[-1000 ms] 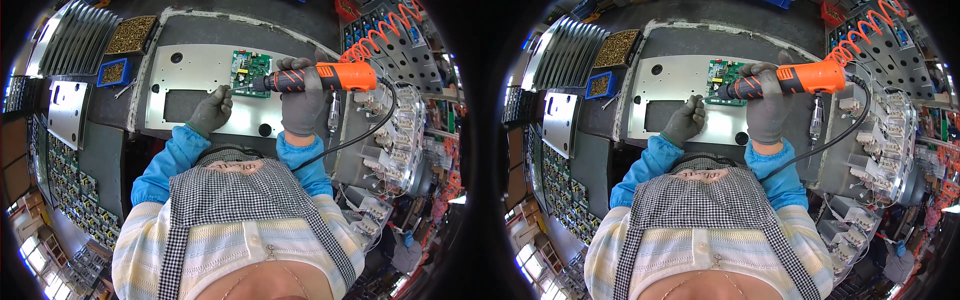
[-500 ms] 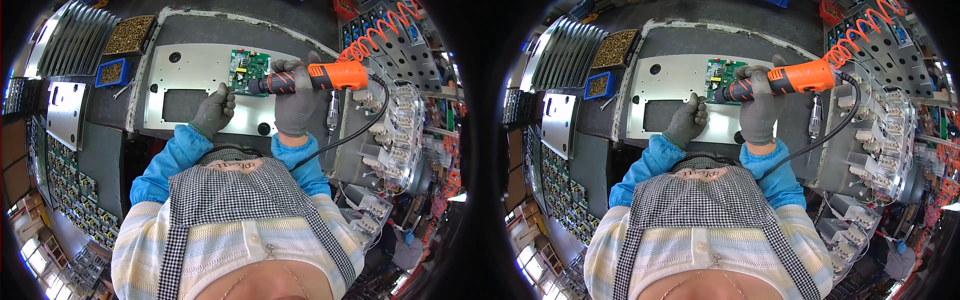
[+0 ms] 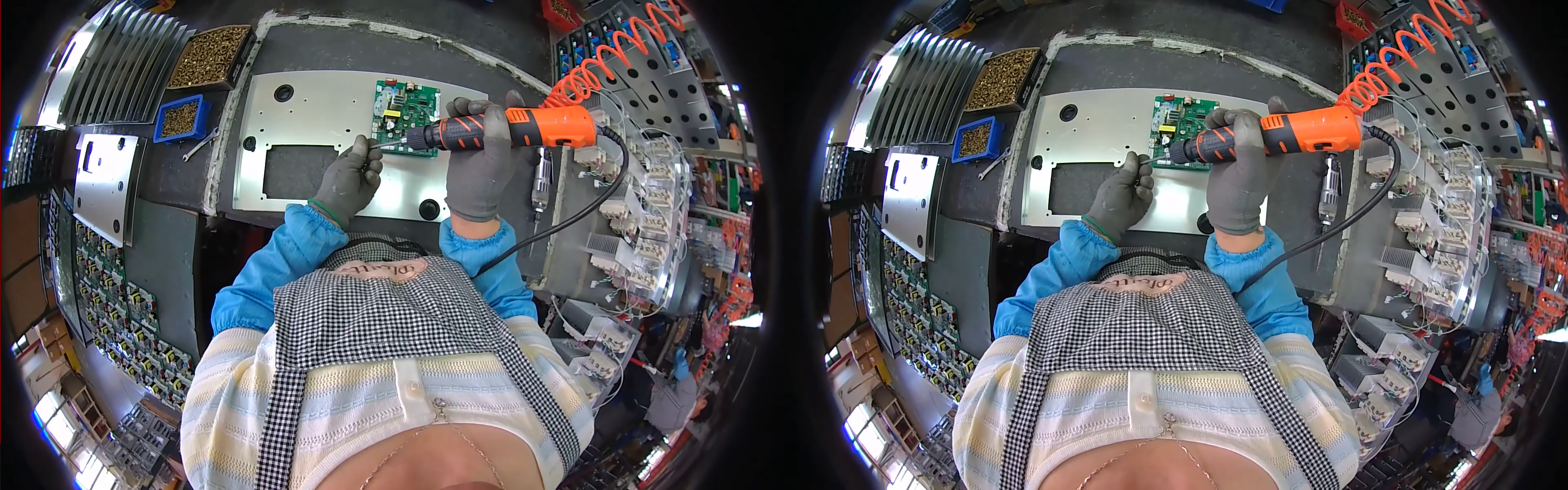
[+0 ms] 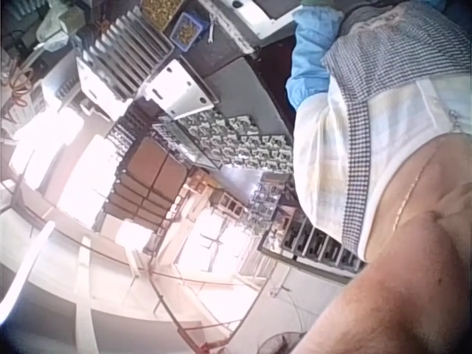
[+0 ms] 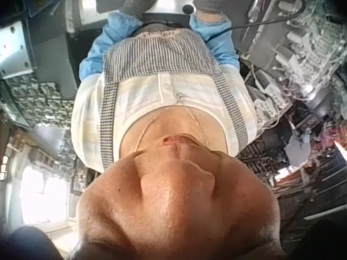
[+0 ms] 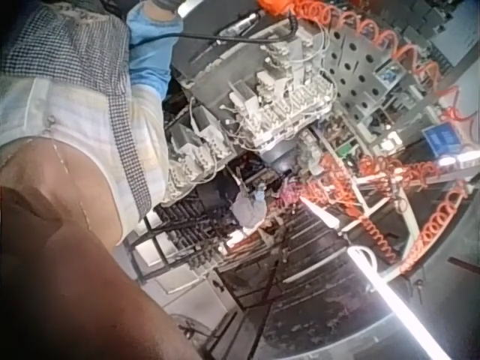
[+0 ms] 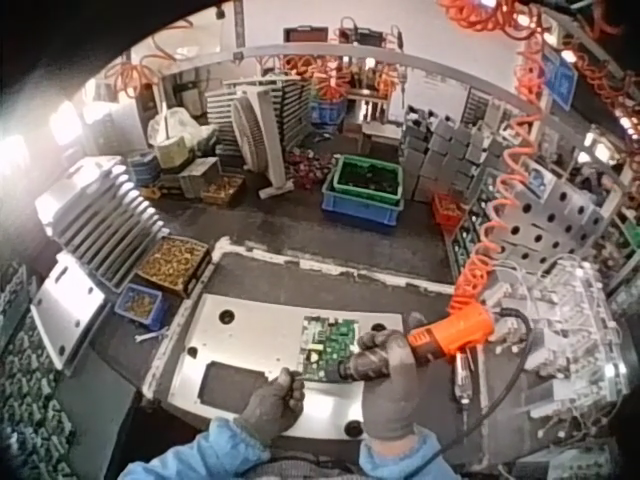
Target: The person assembles electronic components and heat sinks onto a metal chassis by securing them with screws using power screwdrivers.
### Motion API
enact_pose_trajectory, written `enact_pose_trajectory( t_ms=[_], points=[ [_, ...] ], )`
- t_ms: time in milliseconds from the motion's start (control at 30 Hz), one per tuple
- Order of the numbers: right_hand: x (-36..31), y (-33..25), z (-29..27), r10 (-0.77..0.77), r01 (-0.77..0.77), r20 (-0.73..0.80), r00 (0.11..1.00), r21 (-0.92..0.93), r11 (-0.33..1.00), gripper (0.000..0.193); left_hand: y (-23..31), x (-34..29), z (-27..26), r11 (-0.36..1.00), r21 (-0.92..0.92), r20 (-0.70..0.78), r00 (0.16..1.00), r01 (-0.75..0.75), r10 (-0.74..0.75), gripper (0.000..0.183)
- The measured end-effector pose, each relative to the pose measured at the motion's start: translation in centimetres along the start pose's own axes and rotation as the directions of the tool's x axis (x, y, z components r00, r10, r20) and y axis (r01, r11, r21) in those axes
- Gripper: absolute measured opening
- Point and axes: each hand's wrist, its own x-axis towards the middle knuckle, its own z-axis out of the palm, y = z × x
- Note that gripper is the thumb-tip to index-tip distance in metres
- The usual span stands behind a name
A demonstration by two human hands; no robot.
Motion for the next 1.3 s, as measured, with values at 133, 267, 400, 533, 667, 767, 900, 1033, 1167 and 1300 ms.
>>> enact_pose_trajectory(
  t_ms=[133, 267, 400, 533, 667, 767, 900, 1033, 1167, 1300],
  points=[
    [0.0, 0.6, -0.6, 0.027, -0.026, -0.067, 0.997, 0.010, 1.000, 0.056, -0.3, 0.0, 0.3, 0.999, 0.042, -0.033, 0.999, -0.013, 0.014, 0.031],
    [-0.1, 0.7, -0.9, 0.055, -0.054, -0.028, 0.998, 0.036, 0.998, 0.056, -0.5, 0.4, -1.0, 0.999, -0.036, 0.014, 0.999, 0.037, -0.036, 0.033],
    [-0.2, 0.9, -1.0, 0.059, -0.058, -0.017, 0.998, 0.028, 0.998, 0.056, -0.3, 0.1, -0.5, 0.999, 0.029, -0.032, 0.999, 0.034, -0.033, 0.035],
    [-0.2, 1.2, -0.9, 0.047, -0.046, -0.024, 0.999, 0.013, 0.999, 0.056, -0.7, 0.4, -0.8, 0.995, -0.040, -0.035, 0.995, 0.087, -0.089, 0.036],
    [-0.1, 1.2, -1.2, 0.081, -0.081, -0.006, 0.997, 0.035, 0.996, 0.056, -0.8, 0.8, -1.4, 0.990, -0.066, -0.014, 0.992, 0.124, -0.126, 0.036],
    [-0.1, 1.3, -1.1, 0.064, -0.064, -0.036, 0.997, 0.013, 0.998, 0.055, -0.9, 0.8, -1.0, 0.994, 0.000, -0.061, 0.992, 0.113, -0.113, 0.036],
    [-0.1, 1.6, -1.1, 0.077, -0.077, -0.024, 0.997, 0.021, 0.997, 0.053, -1.1, 0.9, -1.2, 0.992, -0.004, -0.095, 0.988, 0.124, -0.124, 0.038],
    [-0.4, 1.8, -0.8, 0.069, -0.068, -0.043, 0.997, 0.021, 0.997, 0.053, -1.0, 0.7, -0.4, 0.982, -0.082, -0.128, 0.976, 0.167, -0.177, 0.042],
    [-0.4, 2.7, -1.0, 0.077, -0.077, -0.020, 0.997, 0.018, 0.997, 0.056, -1.1, 1.0, -1.3, 0.982, -0.103, -0.151, 0.973, 0.157, -0.172, 0.050],
    [-0.1, 3.9, -1.7, -0.032, 0.038, 0.055, 0.998, -0.118, 0.992, 0.063, -1.0, 0.6, -1.8, 0.947, -0.182, -0.192, 0.936, 0.263, -0.296, 0.043]
  ],
)
